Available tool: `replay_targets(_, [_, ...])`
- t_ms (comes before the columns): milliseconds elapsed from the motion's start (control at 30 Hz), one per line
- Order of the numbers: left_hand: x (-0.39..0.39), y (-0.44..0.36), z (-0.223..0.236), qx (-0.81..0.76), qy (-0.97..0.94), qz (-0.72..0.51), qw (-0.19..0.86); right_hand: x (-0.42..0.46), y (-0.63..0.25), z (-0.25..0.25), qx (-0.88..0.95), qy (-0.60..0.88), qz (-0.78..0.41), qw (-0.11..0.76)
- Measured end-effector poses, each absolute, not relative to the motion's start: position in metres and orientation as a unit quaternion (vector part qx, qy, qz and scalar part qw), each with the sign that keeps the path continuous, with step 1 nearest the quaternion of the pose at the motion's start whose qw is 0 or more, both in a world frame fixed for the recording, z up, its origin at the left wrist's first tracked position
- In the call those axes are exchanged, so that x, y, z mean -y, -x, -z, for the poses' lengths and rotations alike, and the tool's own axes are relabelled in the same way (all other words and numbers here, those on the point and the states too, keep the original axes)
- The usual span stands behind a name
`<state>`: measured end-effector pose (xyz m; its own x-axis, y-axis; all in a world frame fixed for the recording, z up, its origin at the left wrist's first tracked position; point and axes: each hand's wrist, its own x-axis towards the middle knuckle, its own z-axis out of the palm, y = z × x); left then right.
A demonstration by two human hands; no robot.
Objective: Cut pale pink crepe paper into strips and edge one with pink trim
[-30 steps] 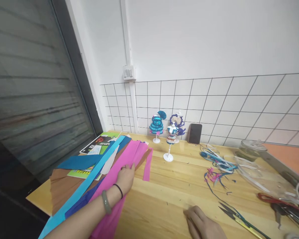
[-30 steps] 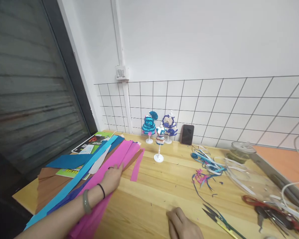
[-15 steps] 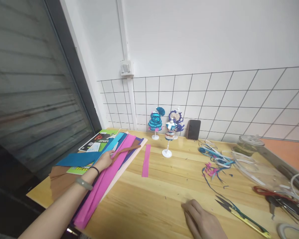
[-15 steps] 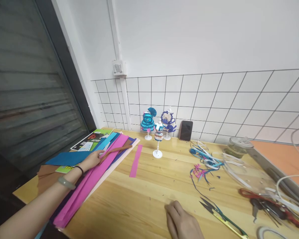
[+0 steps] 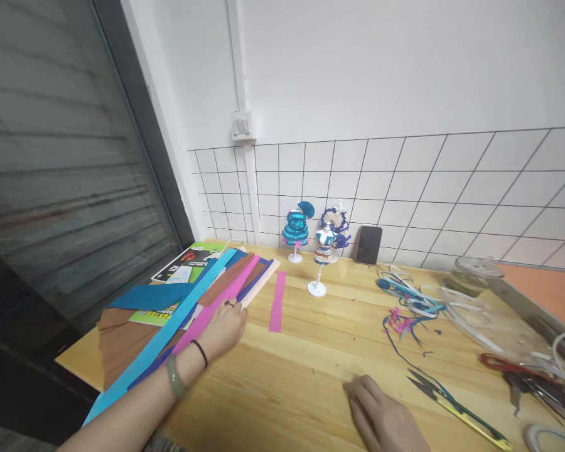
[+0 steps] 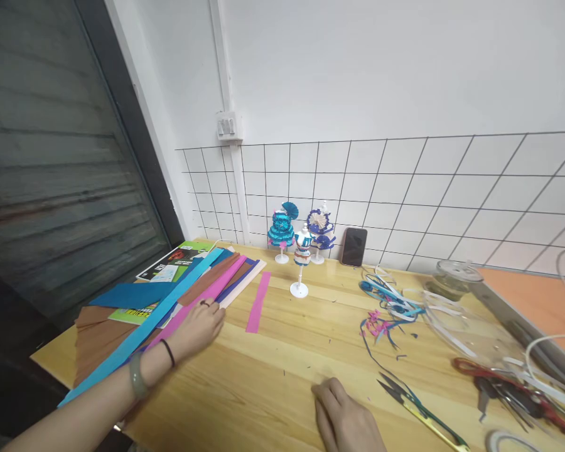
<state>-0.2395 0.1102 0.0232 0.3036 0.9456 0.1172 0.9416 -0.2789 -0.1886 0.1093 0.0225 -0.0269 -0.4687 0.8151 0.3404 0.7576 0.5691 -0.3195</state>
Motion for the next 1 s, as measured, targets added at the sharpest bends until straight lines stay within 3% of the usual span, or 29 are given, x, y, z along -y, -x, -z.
replay_targets(300, [-0.129, 0.249, -0.01, 0.699, 0.713, 0.025, 0.039, -0.021, -0.109, 0.028, 0.852, 0.463, -0.064, 0.238])
replay_targets(600, [-0.137, 0.288, -0.063, 0.689, 0.692, 0.168, -0.131, -0.021, -0.109, 0.026, 0.85, 0.465, -0.055, 0.241])
replay_targets(667, [-0.129, 0.294, -0.079, 0.671, 0.677, 0.222, -0.208, -0.021, -0.109, 0.027, 0.85, 0.461, -0.055, 0.25])
replay_targets(767, [-0.11, 0.292, -0.099, 0.595, 0.6, 0.328, -0.423, -0.022, -0.109, 0.027, 0.848, 0.461, -0.055, 0.256])
replay_targets(833, [-0.095, 0.286, -0.106, 0.545, 0.566, 0.351, -0.51, -0.022, -0.109, 0.027, 0.848, 0.463, -0.062, 0.251])
replay_targets(1000, [-0.057, 0.265, -0.102, 0.543, 0.62, 0.307, -0.476, -0.02, -0.111, 0.027, 0.837, 0.478, -0.114, 0.242])
